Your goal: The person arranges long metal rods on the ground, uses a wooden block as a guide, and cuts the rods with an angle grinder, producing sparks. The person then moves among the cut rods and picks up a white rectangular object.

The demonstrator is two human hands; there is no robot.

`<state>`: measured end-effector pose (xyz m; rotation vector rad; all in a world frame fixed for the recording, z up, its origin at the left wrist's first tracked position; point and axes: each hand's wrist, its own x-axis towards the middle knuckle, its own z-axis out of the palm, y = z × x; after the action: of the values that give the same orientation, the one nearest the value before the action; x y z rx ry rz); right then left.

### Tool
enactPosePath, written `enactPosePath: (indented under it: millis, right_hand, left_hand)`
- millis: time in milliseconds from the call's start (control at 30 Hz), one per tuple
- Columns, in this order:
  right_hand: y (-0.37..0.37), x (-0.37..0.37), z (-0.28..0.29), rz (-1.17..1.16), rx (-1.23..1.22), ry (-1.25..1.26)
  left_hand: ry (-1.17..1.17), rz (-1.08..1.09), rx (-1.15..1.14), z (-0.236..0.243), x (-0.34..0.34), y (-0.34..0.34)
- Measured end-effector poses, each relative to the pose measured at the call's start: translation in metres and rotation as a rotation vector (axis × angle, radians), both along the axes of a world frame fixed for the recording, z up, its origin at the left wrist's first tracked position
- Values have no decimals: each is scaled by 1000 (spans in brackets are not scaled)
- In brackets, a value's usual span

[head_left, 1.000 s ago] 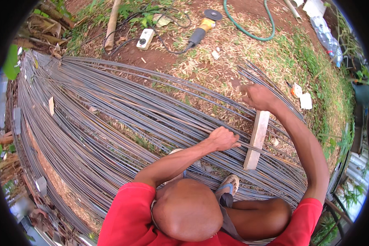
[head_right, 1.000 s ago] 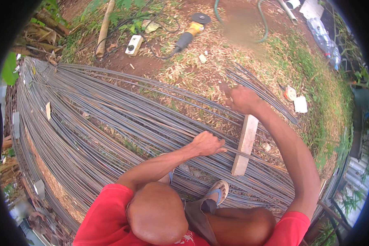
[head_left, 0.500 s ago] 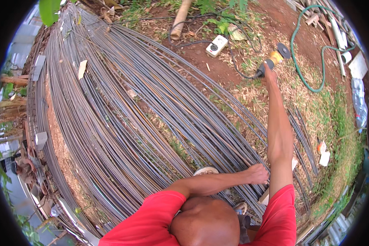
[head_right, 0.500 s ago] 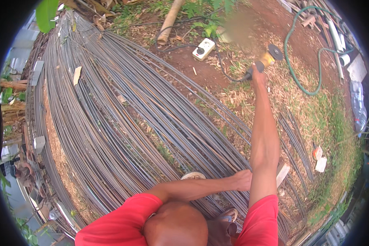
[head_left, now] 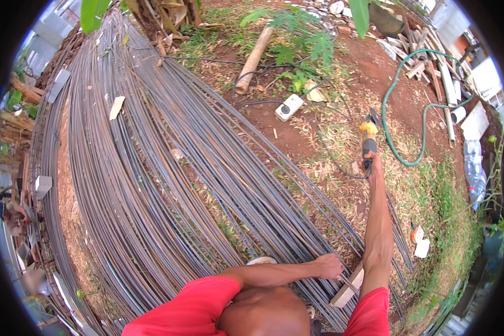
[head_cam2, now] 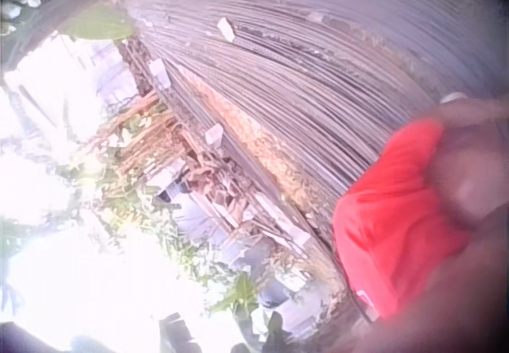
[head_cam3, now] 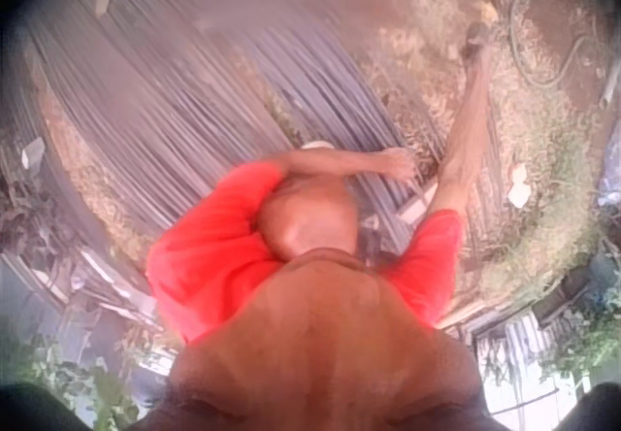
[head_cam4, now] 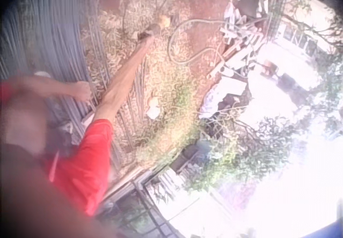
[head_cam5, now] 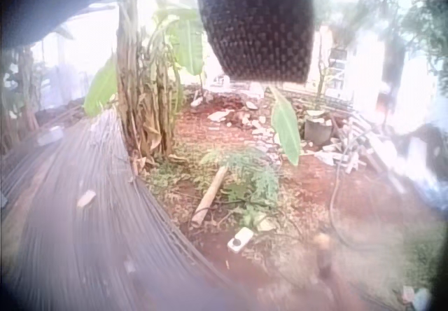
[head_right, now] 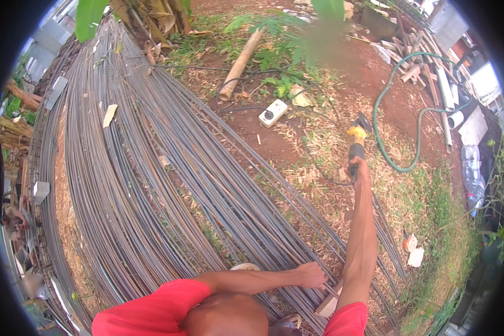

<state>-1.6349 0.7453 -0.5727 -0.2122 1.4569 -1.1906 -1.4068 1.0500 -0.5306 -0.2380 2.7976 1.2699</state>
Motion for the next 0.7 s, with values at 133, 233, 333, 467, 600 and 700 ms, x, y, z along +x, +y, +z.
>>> enactPosePath:
  millis: [133,233,333,467,600,700]
  right_hand:
    - [58,-4,51,-50,-323,24]
    - [99,23,155,-46,-660,257]
    - [140,10,270,-108,-872,311]
    - [158,-51,392,156,-1046,295]
    - [236,-83,486,184,-988,449]
    - [318,-99,533,128,-975,532]
  left_hand:
    - [-65,26,-13,6,0,3]
    - [-106,-20,-28,9,8,-7]
    - [-134,-68,-70,24,3,-10]
    - [-108,-81,-133,29,6,-8]
    - [-146,-97,-172,33,4,-11]
    - [-171,-66,-158,31,3,-14]
